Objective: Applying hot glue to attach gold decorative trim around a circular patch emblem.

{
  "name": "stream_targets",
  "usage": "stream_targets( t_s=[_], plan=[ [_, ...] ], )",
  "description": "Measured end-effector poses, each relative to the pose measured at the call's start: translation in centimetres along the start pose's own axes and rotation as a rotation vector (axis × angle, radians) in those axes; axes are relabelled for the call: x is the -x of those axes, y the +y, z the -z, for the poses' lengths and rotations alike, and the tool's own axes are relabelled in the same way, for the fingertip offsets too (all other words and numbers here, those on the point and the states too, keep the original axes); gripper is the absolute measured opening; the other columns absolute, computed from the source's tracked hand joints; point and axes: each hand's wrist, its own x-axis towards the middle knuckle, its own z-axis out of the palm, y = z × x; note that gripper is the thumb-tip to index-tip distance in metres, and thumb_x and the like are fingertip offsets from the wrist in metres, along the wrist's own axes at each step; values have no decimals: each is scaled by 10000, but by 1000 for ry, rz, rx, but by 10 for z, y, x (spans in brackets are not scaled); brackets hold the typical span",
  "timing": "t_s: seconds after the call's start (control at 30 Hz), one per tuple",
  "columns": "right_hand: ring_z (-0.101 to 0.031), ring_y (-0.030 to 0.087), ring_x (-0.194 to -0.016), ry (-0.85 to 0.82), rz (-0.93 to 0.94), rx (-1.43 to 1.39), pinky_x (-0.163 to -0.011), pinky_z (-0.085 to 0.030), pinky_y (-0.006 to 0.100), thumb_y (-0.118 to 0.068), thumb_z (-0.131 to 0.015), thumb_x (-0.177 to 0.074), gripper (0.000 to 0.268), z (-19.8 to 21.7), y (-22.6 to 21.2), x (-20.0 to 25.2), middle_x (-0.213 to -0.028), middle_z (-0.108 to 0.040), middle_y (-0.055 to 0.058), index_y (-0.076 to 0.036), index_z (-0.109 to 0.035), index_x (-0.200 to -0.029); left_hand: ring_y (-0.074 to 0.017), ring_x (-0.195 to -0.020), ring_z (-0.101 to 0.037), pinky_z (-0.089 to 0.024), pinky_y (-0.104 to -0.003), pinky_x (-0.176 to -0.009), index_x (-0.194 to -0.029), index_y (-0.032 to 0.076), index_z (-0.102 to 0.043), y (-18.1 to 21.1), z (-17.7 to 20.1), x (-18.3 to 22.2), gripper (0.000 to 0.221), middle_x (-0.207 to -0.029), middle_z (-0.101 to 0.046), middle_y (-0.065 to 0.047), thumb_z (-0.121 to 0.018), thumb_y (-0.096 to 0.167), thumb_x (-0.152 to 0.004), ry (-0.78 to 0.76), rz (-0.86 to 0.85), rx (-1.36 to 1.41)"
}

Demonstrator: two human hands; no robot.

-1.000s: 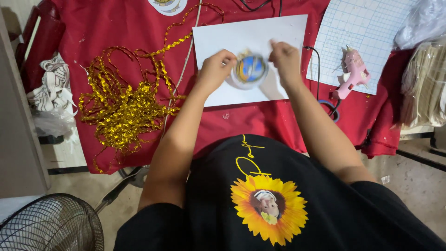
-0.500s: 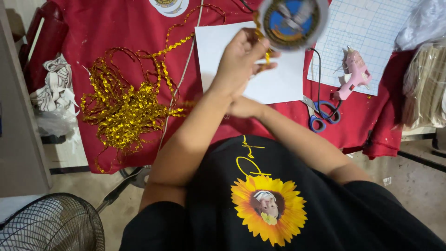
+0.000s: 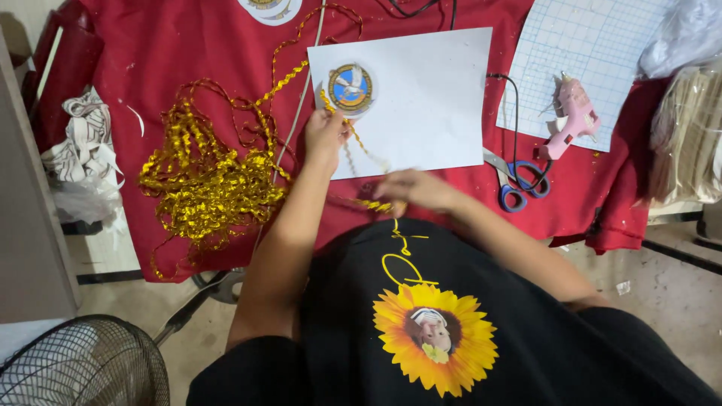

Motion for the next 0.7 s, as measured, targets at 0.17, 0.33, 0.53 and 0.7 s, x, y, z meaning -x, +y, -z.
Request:
stream_targets(
  t_s=[0.17, 0.33, 0.53, 0.7],
  plan=[
    [-605, 150, -675, 452, 9, -31, -610, -505, 293, -228, -641, -1014, 249, 55, 1, 34, -874, -656, 105, -23, -689, -1145, -130, -760, -701, -537, -235, -608, -1140, 16, -525, 1, -2, 10, 222, -941, -715, -70, -651, 94, -975, 36, -129, -253],
    [-729, 129, -817, 343, 123, 352, -724, -567, 292, -251, -605, -996, 275, 48, 3, 24, -962, -757, 71, -41, -680, -1158, -169, -753, -716, -561, -293, -621, -1169, -4, -548, 9, -22, 32, 261, -926, -715, -86, -682, 104, -973, 62, -238, -629],
    [-706, 312, -774, 327, 85, 772, -730, -540, 400, -300, -652, -990, 274, 16, -5, 6, -847, -725, 189, -53, -747, -1063, -368, -851, -673, -553, -436, -706, -1299, -56, -535, 33, -20, 56, 505, -998, -645, -188, -754, 137, -886, 201, -733, -1114],
    [-690, 376, -847, 339, 479, 801, -768, -547, 453, -259, -621, -969, 275, -9, -29, 11, -935, -731, 185, -51, -760, -1081, -352, -959, -710, -549, -455, -813, -1130, 54, -581, 38, -32, 67, 357, -1009, -704, -149, -728, 357, -1012, 64, -277, -1247]
  ],
)
